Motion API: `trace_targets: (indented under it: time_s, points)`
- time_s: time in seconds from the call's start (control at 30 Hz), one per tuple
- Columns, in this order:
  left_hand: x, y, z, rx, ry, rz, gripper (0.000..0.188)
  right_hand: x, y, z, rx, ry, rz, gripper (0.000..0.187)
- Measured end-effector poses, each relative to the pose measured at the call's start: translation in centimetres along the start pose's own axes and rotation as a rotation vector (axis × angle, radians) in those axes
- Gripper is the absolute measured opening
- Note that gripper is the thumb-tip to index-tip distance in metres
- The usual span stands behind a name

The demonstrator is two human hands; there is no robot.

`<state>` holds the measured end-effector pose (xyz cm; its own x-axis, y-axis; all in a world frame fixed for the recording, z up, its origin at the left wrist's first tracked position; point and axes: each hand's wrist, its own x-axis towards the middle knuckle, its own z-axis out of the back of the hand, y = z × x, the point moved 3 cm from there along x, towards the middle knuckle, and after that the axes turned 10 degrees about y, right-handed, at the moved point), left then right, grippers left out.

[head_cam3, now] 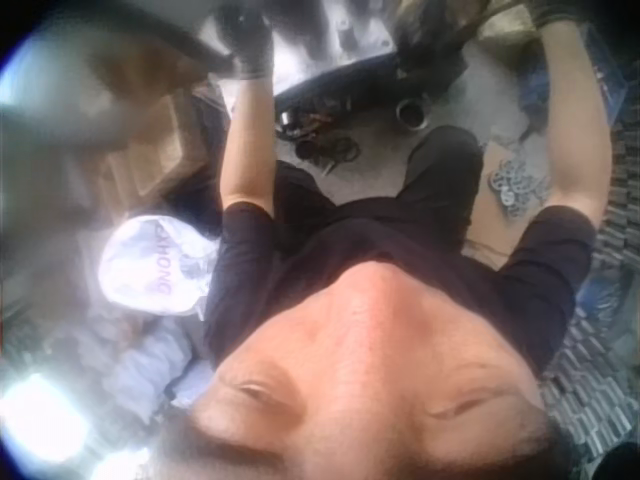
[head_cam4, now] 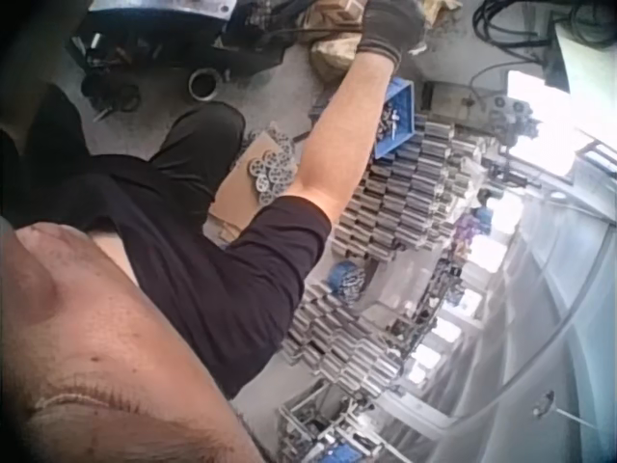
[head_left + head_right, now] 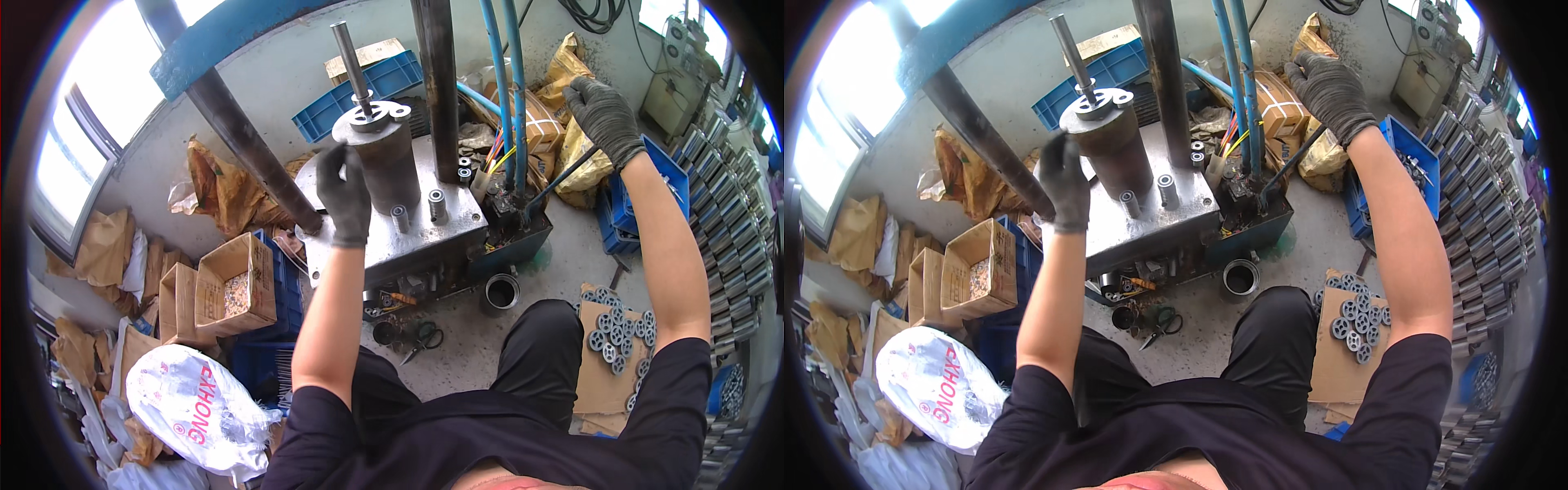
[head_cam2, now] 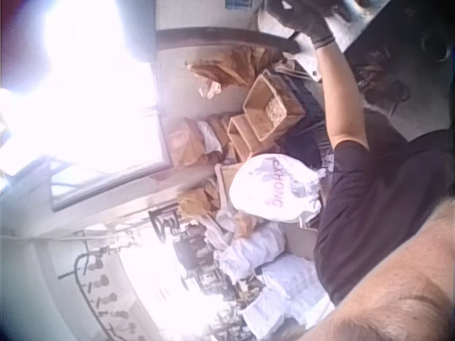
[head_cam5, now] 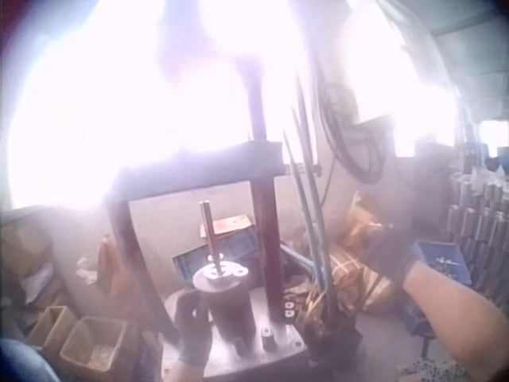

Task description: The person assembles metal shafts by fitting bearings and gear plates onto the rods, pressing the components together using a press machine, and placing the finished assemblies into a plastic bin.

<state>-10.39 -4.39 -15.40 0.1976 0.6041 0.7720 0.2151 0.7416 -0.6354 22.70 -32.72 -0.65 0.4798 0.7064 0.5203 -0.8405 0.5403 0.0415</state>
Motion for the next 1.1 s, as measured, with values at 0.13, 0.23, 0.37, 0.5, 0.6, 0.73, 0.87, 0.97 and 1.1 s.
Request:
trace_targets:
  time_s: [0.13,0.23,0.37,0.5,0.6,0.73,0.87,0.97,1.1]
  points:
    - [-7.2,3.1,0.5,0.285,0.238,0.082,0.031,-0.1,0.4,0.0,-0.008,-0.013,0.032,0.03]
    - [-9.7,5.1,-0.3,0.493,0.422,0.176,0.029,-0.2,0.6,0.2,-0.069,-0.006,0.008,0.032]
    - [-10.1,5.6,-1.1,0.572,0.476,0.015,0.012,-0.5,0.6,0.5,-0.049,0.018,-0.034,0.031]
    - [-10.3,6.2,-1.4,0.595,0.534,0.064,0.01,-1.9,0.2,0.6,-0.047,0.019,-0.017,0.029]
    - [-10.5,6.3,-1.0,0.589,0.513,0.074,0.009,-4.1,0.5,1.0,-0.08,-0.054,0.059,0.026]
    - [-10.4,5.9,-0.3,0.572,0.511,0.055,0.007,-11.1,2.9,2.2,-0.056,-0.078,0.265,0.014]
    - [-10.0,4.9,0.3,0.564,0.513,0.078,0.009,-19.0,7.2,4.1,-0.056,0.099,0.457,0.016]
    - [-9.8,3.2,0.8,0.525,0.512,0.082,0.013,-22.0,11.2,4.1,-0.045,0.122,0.57,0.03]
    - [-11.1,0.2,0.5,0.025,0.537,0.443,0.024,-20.9,16.1,0.3,0.376,0.133,0.605,0.035]
